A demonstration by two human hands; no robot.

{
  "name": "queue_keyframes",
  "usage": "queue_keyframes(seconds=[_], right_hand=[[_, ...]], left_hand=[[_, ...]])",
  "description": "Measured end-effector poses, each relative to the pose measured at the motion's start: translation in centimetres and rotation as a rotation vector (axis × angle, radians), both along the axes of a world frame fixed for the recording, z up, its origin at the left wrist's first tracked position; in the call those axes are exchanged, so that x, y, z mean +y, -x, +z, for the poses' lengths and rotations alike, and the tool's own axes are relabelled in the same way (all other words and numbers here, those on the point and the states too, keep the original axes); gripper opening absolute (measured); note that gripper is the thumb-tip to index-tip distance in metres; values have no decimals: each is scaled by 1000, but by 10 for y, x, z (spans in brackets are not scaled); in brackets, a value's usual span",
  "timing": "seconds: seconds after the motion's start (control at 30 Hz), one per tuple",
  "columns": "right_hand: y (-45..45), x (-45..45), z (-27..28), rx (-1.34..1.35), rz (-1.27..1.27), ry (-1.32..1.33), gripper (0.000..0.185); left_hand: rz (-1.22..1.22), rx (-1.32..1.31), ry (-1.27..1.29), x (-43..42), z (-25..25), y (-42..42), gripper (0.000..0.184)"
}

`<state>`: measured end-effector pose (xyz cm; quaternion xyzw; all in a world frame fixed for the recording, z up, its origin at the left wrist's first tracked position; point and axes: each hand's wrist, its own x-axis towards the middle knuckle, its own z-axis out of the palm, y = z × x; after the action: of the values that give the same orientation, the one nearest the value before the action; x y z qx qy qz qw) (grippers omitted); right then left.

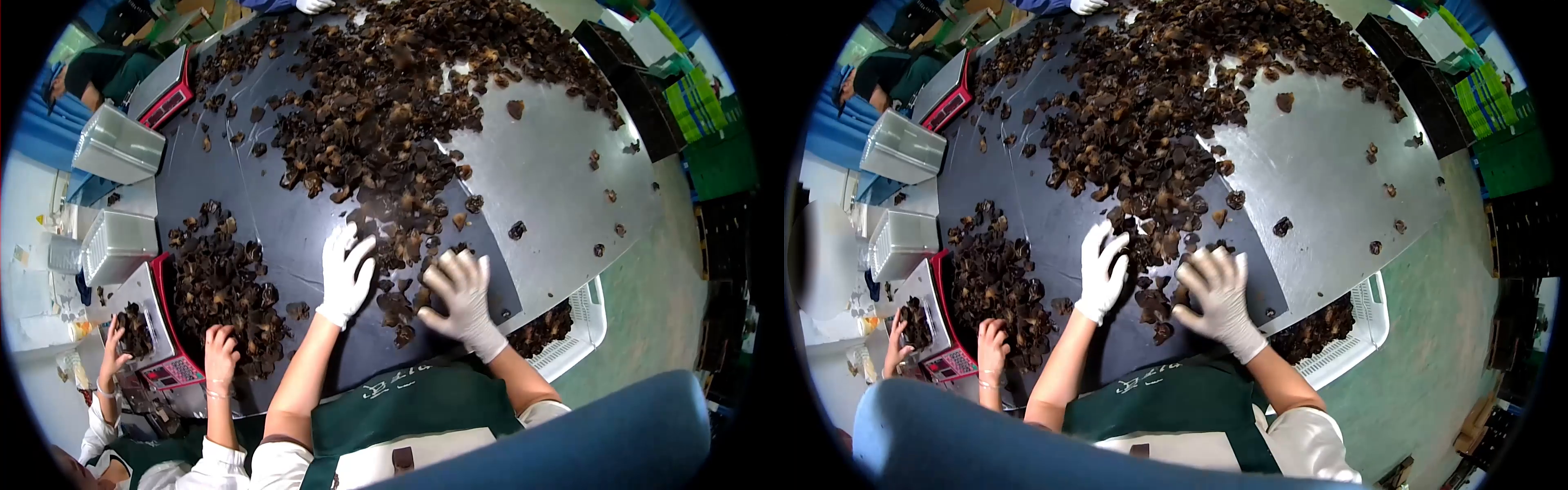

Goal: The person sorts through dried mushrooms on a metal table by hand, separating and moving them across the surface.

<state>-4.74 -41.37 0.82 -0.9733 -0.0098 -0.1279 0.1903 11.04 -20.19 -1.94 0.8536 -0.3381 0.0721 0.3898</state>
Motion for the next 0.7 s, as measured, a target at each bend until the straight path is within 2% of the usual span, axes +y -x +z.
queue_keyframes(seconds=[0.07,0.13,0.17,0.2,0.27,0.33,0.37,0.4,0.5,0.53,0.6,0.67,0.7], right_hand=[[-9,-14,7,98,-235,2,82],[-12,-20,-12,101,-226,-45,85],[-6,-18,-16,86,-134,-107,83],[2,-8,-16,75,-49,-66,79],[19,13,-9,91,160,17,72],[40,27,-18,90,415,-91,63],[50,34,-22,92,482,-75,53],[55,35,-27,-16,519,-38,46],[39,20,3,-218,395,-235,36],[27,8,0,-243,351,-322,39],[19,-6,10,-143,7,-84,57],[7,-10,-6,-36,-161,71,70],[8,-5,-8,41,-106,28,76]], left_hand=[[57,-22,-171,-12,5,1,45],[-117,-36,-208,-12,-2,5,45],[-184,-24,-202,-9,-3,12,40],[-238,-38,-131,-4,-3,18,30],[-354,-20,-139,16,9,32,23],[-354,-46,-152,39,14,54,21],[-344,-59,-125,52,16,62,21],[-332,-72,-98,62,20,70,22],[-105,-22,-29,87,5,97,27],[-39,-13,-9,90,-3,99,34],[89,52,-111,78,0,99,45],[64,93,-184,58,5,94,62],[16,78,-250,49,7,93,64]])
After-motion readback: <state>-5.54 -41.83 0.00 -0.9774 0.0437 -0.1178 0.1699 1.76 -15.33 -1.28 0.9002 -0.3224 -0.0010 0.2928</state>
